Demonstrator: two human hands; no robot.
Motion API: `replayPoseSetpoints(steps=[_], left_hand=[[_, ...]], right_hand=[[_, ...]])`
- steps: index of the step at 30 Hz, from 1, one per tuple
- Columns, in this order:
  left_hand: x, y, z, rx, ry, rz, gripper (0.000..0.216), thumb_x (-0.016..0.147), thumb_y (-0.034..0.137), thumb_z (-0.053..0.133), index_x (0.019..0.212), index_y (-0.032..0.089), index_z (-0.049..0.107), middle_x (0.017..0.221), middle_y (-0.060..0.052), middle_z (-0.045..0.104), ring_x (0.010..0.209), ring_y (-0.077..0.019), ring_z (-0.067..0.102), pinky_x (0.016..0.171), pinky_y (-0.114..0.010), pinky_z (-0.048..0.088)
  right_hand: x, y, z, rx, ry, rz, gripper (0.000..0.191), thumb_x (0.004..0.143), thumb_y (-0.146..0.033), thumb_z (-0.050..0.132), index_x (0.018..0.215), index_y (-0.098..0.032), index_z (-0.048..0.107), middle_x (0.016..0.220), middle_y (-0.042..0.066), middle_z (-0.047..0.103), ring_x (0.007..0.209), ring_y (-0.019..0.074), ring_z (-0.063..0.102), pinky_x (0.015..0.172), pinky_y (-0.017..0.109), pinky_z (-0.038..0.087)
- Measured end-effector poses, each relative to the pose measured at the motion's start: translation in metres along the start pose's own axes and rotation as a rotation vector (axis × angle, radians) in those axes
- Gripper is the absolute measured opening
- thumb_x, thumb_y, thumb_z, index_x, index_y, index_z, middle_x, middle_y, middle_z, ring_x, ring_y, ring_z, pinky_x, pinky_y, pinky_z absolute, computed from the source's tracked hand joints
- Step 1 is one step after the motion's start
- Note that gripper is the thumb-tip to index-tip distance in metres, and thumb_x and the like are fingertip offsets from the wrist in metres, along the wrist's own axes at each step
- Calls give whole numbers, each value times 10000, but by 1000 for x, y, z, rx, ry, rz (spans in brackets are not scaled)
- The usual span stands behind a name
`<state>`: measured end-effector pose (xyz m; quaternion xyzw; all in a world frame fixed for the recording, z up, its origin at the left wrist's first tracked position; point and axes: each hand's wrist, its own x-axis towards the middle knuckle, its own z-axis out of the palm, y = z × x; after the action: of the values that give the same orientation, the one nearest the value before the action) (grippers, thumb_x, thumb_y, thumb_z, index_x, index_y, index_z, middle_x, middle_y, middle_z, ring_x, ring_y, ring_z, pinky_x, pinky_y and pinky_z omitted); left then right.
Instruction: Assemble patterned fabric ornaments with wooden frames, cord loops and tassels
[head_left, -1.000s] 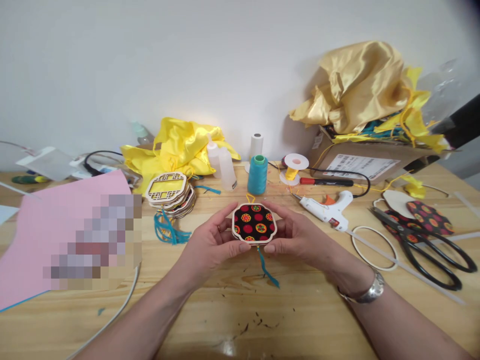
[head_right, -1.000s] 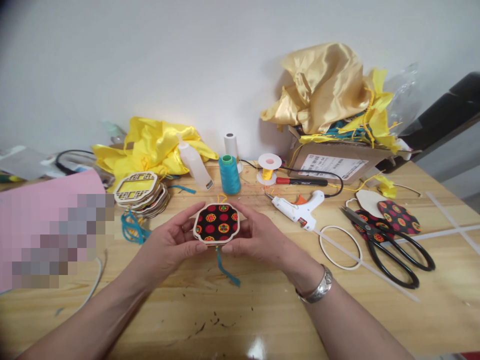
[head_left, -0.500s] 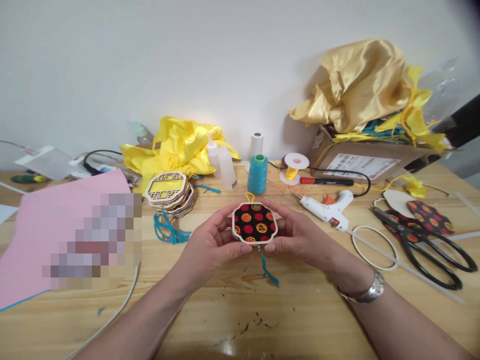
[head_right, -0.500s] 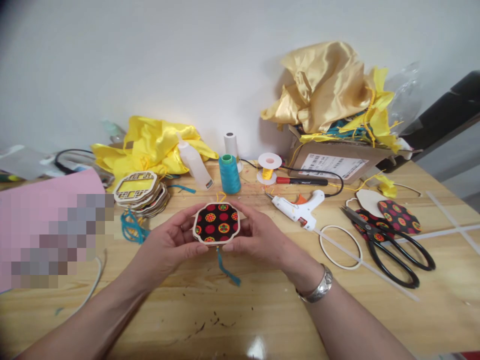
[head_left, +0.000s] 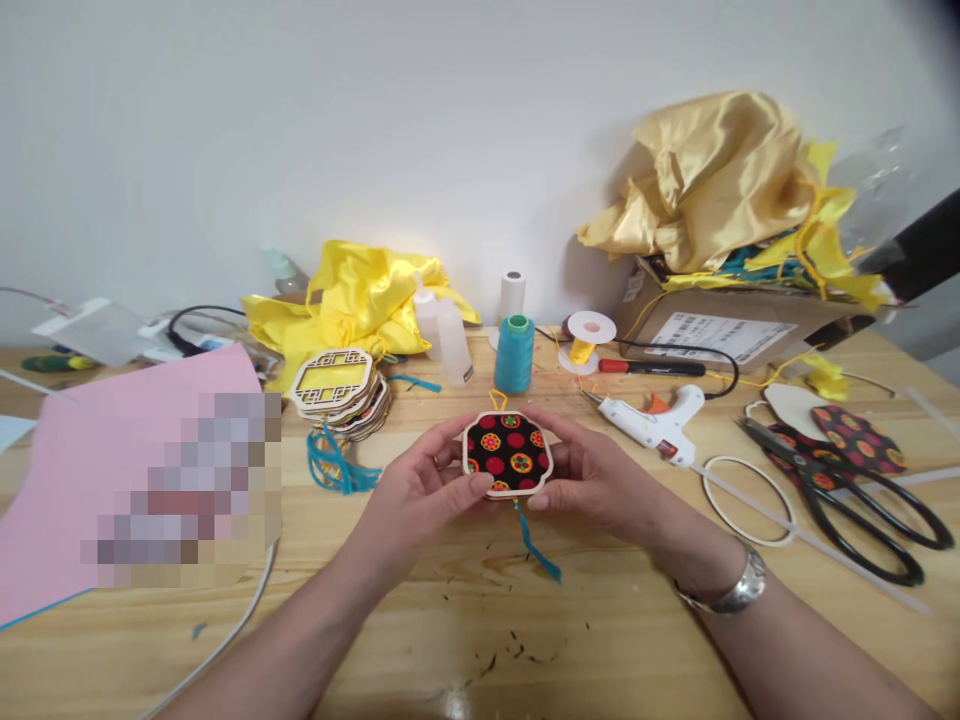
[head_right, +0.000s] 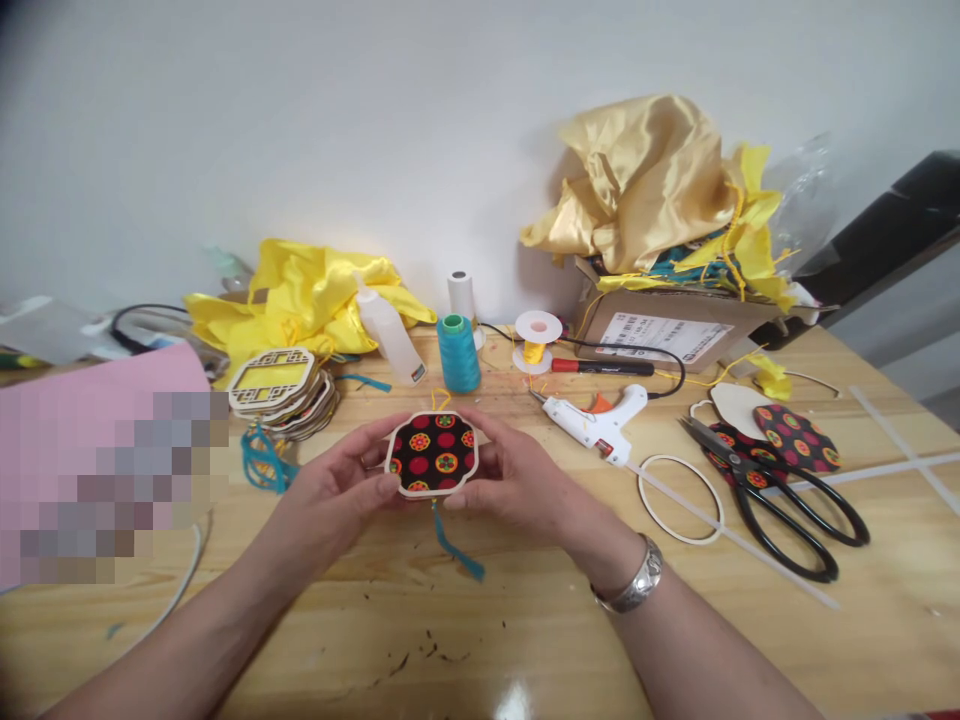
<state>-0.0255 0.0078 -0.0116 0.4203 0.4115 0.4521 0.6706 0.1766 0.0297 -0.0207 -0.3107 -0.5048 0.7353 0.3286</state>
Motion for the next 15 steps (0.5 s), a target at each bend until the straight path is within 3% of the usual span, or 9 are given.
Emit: replayPoseSetpoints(steps=[3, 7, 15], left_hand=[[0, -5, -1, -6, 23, -19, 485, 752, 209, 702, 1208, 217, 539, 1170, -94, 648, 1019, -257, 632, 756, -349, 568], [0, -9, -2, 12, 49, -26, 547, 725, 183, 724, 1225, 223, 506, 1155, -86, 652, 1008, -249, 640, 803, -371, 553], [4, -8, -2, 42, 71, -14, 598, 714, 145, 721, 1246, 214, 458, 1020, -44, 694, 948, -191, 664, 801, -301, 545]], right_hand=[[0, 2, 1, -36, 20, -7, 794, 678, -149, 753, 1356, -249, 353, 1118, 54, 655, 928, 181, 645, 804, 321, 512], [1, 5, 0, -50, 21, -38, 806, 672, -130, 745, 1359, -261, 345, 1130, 54, 647, 957, 197, 640, 814, 339, 517], [-1, 4, 0, -96, 16, -35, 901, 690, -147, 723, 1428, -260, 218, 1116, 75, 651, 1014, 228, 627, 854, 395, 503]])
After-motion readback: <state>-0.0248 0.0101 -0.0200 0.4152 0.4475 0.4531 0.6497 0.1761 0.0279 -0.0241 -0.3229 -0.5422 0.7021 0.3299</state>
